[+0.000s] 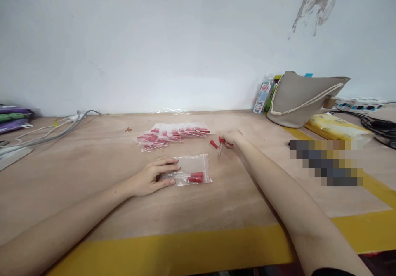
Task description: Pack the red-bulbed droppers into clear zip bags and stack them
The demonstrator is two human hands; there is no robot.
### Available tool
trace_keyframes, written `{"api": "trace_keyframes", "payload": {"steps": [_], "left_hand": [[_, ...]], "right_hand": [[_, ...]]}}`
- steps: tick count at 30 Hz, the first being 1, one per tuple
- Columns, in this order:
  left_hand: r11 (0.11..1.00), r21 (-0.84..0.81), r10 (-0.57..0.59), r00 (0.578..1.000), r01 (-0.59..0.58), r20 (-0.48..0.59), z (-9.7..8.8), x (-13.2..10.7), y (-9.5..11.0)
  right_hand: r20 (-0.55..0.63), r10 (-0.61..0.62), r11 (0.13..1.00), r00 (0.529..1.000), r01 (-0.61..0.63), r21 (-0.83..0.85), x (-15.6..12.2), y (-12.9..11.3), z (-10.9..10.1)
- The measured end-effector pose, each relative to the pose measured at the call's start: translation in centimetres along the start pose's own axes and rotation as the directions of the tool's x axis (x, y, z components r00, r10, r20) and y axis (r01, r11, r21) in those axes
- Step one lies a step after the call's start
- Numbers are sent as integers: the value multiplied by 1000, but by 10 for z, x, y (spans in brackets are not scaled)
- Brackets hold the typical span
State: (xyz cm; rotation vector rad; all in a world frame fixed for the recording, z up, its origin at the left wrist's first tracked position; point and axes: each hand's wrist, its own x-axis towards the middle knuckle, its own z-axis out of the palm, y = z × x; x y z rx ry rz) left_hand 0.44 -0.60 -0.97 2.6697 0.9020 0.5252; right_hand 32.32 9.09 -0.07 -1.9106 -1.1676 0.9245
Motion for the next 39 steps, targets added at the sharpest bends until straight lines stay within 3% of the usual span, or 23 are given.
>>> {"api": "trace_keyframes", "payload": {"steps": [8,16,23,29,39], "left_hand": [[1000,-10,-2,1000,2,-1,0,0,1],[1000,-12,-18,1000,18,5,-2,1,2],[1000,-1,-14,1000,14,12,-2,0,1],[1000,6,-15,1000,15,14,-1,1,1],[1000,7,-19,1000,19,3,-1,1,1]], "right_hand": [[-179,-136,919,974,192,344,-2,13,-22],[-135,-108,767,985,169,619,-33,44,-24],[-162,-132,737,978,206,643,-39,44,-17],[-238,-207,745,949,310,591,-65,43,0],[-155,-217,746,964,266,611,-83,39,18]]}}
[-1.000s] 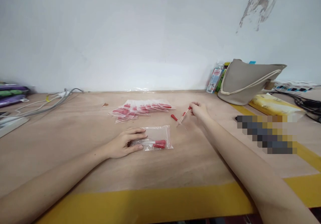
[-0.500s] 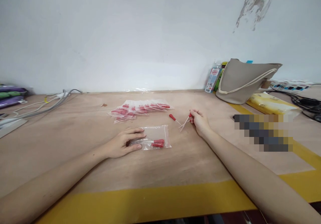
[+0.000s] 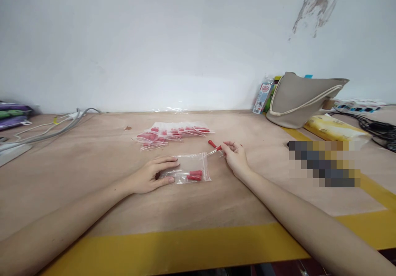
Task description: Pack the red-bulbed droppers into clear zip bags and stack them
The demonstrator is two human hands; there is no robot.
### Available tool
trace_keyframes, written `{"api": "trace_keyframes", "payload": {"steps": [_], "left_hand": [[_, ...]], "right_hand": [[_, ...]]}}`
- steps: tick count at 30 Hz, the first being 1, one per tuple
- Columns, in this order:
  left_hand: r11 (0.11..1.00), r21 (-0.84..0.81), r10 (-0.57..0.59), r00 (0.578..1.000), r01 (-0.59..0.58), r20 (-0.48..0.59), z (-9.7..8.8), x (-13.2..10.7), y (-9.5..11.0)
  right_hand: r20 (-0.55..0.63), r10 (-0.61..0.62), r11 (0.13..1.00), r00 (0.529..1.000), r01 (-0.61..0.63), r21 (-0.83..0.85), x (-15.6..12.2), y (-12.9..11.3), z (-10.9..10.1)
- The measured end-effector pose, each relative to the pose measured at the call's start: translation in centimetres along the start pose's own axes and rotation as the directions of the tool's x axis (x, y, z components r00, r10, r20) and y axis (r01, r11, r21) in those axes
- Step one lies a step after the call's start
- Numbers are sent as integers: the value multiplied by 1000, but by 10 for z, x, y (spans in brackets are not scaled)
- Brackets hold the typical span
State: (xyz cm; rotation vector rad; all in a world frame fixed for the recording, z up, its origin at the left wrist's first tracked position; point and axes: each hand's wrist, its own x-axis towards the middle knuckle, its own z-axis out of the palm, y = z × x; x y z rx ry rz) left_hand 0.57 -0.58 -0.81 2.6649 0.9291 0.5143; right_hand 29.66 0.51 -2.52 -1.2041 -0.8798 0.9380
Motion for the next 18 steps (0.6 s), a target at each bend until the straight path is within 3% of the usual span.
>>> {"api": "trace_keyframes", "payload": {"steps": [6,11,15,18], "left_hand": [[1000,-1,29,999,-29,-28,-1,1,2],[1000,-1,24,999,-24,-30,-1,1,3],[1000,3,0,1000,0,-6,-1,2,4],[1000,8,-11,1000,11,-4,-1,2,4]], "right_hand": [[286,-68,961,956,140,-240,-7,0,-4],[525,-211,786,825,462,-410,-3,2,-10],[580,-229,699,782,546,-462,-1,4,-10],[614,-214,703,760,556,-443,0,4,-8]]}}
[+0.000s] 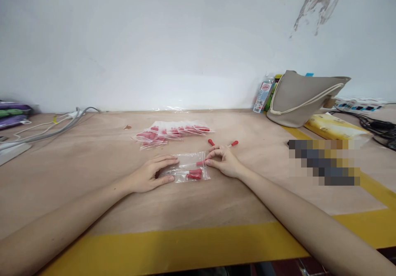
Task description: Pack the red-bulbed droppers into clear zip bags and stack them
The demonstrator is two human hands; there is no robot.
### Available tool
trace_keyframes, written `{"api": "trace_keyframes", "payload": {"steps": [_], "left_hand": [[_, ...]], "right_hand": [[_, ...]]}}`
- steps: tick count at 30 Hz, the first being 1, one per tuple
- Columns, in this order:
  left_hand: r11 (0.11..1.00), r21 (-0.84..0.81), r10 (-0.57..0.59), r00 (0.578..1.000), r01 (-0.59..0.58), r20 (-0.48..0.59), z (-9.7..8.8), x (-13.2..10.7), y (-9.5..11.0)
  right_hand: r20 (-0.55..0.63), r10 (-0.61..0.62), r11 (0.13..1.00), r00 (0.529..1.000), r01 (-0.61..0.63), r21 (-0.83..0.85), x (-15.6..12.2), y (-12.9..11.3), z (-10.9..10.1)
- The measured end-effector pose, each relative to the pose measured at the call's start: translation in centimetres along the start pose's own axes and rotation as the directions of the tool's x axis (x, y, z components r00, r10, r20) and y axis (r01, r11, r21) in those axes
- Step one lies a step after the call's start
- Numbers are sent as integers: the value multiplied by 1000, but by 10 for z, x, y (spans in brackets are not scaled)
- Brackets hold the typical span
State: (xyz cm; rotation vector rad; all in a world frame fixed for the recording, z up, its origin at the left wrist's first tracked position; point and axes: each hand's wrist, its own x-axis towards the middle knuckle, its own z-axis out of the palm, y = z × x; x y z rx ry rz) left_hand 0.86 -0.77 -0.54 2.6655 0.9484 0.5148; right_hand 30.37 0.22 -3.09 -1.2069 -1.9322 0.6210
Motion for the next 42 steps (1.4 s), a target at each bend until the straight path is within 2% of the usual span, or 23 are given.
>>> {"api": "trace_keyframes", "payload": {"steps": [4,9,14,17,20,22,24,26,28,29,31,33,35,37,42], "left_hand": [[1000,3,2,1000,-2,0,0,0,-1],[1000,7,0,1000,0,5,-1,0,-2],[1000,7,-12,1000,12,6,0,0,0],[1000,5,-8,1000,8,12,0,1,0],[1000,0,-6,1000,6,12,0,1,-1],[1000,-4,-7,1000,7,16,0,1,-1],[1000,-7,-4,1000,4,18,0,0,-2],[1000,-9,5,1000,-5,13,0,0,-2],[1000,-11,7,1000,-6,8,0,0,-2],[1000,-12,7,1000,-7,7,0,0,-2],[1000,-12,5,1000,-5,6,0,0,-2],[1000,-13,2,1000,-2,3,0,-1,-2],[1000,-14,-4,1000,4,8,0,-1,-2],[1000,-17,-10,1000,11,17,0,-1,-2],[1000,-17,-24,999,25,28,0,-1,-3]], "right_hand": [[67,-32,997,997,27,72,1,0,0],[38,38,994,999,-42,97,2,1,1],[55,41,986,998,-49,158,6,-2,5],[40,41,993,998,-45,109,6,-5,10],[35,61,998,998,-61,-9,5,-11,13],[61,84,993,995,-79,-89,4,-14,13],[106,84,993,991,-74,-93,4,-14,11],[135,58,998,989,-58,-9,7,-10,6],[88,65,997,994,-69,42,11,-1,-5],[41,79,997,996,-79,15,13,6,-12],[-77,74,984,994,-85,-154,15,20,-30],[-122,9,928,992,-54,-369,17,35,-50],[-66,35,889,997,-61,-454,16,47,-66],[-1,57,887,998,-51,-459,15,54,-76],[15,-26,867,1000,30,-497,14,55,-80]]}}
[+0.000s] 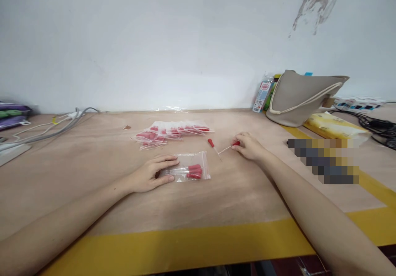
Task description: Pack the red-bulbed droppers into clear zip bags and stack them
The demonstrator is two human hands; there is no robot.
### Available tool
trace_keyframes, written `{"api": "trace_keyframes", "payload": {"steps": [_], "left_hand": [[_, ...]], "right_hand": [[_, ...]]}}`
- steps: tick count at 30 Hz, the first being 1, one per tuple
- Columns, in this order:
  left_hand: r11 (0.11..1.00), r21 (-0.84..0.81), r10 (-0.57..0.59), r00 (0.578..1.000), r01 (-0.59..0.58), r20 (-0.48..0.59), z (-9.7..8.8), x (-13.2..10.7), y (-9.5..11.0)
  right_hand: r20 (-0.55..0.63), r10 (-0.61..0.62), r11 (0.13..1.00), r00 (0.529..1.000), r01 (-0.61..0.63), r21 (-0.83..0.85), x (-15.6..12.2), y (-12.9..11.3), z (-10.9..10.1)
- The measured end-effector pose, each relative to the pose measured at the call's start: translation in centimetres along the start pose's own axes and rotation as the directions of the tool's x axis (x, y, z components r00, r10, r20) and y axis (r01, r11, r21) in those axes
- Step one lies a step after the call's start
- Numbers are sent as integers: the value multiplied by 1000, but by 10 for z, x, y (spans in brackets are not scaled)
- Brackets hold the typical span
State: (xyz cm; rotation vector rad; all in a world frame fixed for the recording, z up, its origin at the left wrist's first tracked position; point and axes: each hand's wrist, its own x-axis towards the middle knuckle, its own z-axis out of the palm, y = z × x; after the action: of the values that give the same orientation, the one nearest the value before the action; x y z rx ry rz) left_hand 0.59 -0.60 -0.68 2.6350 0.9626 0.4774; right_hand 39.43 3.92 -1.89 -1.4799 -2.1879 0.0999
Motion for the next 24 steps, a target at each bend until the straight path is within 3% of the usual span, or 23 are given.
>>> {"api": "trace_keyframes", "payload": {"steps": [4,13,20,24], "left_hand": [[1000,13,-13,1000,12,13,-1,0,-1],[1000,12,-15,1000,15,7,-1,0,0],[1000,14,-4,1000,4,1,-1,-1,-1],[1000,11,-11,1000,11,2,-1,-1,0]], "right_hand": [[26,-82,996,996,82,25,-1,-4,-6],[120,-96,980,988,72,186,-2,0,-6],[190,-210,971,959,181,156,-5,-38,-30],[166,-292,955,942,279,97,-5,-56,-30]]}}
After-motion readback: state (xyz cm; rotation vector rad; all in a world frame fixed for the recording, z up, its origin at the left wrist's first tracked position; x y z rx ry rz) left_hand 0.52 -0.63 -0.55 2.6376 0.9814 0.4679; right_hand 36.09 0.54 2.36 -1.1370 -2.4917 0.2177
